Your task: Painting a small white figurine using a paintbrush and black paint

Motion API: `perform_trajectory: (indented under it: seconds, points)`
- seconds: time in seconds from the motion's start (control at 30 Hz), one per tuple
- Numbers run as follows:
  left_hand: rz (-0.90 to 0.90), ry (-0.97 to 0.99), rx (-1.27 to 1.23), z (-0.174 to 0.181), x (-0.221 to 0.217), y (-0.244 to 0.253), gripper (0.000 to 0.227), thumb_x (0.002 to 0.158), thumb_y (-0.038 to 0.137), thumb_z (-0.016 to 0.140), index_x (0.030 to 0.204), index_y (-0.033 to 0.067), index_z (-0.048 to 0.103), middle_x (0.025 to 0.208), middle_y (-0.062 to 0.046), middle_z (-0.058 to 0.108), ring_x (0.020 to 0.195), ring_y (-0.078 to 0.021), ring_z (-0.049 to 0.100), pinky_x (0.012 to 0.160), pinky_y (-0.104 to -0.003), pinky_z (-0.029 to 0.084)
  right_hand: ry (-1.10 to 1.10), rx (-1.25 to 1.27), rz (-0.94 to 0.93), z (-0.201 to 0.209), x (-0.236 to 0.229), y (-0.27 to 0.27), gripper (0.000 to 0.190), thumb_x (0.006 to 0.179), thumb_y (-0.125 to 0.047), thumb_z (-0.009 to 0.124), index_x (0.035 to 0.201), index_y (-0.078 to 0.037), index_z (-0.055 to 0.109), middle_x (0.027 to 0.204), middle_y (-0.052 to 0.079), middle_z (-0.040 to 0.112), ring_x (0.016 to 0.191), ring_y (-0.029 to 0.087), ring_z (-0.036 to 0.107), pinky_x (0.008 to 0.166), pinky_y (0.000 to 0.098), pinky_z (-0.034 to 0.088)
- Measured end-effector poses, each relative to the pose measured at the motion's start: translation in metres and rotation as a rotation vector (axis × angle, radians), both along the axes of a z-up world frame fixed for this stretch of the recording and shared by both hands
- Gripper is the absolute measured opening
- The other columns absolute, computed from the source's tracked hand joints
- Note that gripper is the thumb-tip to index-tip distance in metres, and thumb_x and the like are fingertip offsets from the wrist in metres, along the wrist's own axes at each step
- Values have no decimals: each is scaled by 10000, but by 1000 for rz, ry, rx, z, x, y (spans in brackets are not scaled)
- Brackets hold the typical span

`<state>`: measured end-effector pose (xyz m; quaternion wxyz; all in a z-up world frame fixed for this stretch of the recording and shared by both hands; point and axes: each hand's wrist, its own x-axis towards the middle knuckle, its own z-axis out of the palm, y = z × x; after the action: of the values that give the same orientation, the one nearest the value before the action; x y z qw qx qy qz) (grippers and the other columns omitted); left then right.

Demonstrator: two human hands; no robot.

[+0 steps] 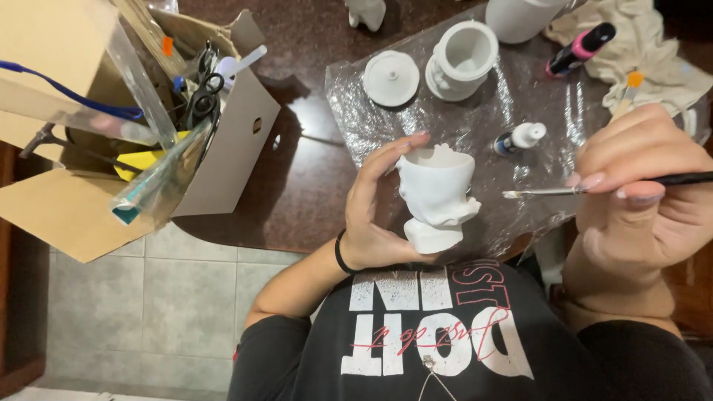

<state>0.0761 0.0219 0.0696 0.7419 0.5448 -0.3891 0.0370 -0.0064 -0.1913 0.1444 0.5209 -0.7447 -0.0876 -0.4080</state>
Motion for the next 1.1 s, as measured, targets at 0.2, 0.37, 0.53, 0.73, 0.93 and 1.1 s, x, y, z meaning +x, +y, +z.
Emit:
perform_trajectory:
  seconds: [0.2,0.37,0.53,0.73,0.93,1.1]
  points:
    - [6,-87,-16,19,3,-25,966,781,271,972,1530,114,383,1566,-217,491,1514,-365,527,1338,-490,444,-93,-111,145,13,19,-41,466,1065,-419,509,756,-73,557,702,65,560,654,229,512,725,377,447]
    - [-113,-97,-97,25,4,-46,1031,795,203,1001,1585,106,346,1668,-183,374,1581,-344,473,1416,-479,434,-99,-142,362,26,36,-74,358,1134,-339,504,935,-45,545,811,79,582,782,218,535,762,321,428]
    - [-120,-62,-108,38,5,-58,1000,771,191,993,1556,100,380,1607,-152,451,1555,-305,490,1390,-438,438,-157,-109,298,42,44,-71,419,1115,-380,550,896,-23,537,738,106,552,706,233,523,732,347,398]
    - [-192,-2,-119,43,16,-68,1020,731,230,979,1541,69,381,1570,-158,475,1515,-281,500,1346,-416,432,-110,-135,385,49,65,-77,382,1143,-337,472,917,-40,557,817,100,600,788,247,554,837,362,419]
    - [-1,-112,-41,42,21,-65,992,730,326,959,1516,64,414,1504,-158,531,1447,-298,556,1316,-443,446,32,-72,580,45,87,-89,308,1152,-285,453,957,-74,563,851,60,606,736,157,556,778,293,470]
    - [40,-8,-39,32,15,-62,974,736,313,941,1505,31,414,1496,-175,499,1462,-324,528,1318,-443,441,93,-122,621,52,85,-65,322,1099,-262,464,895,-53,600,837,58,646,760,195,606,761,323,499]
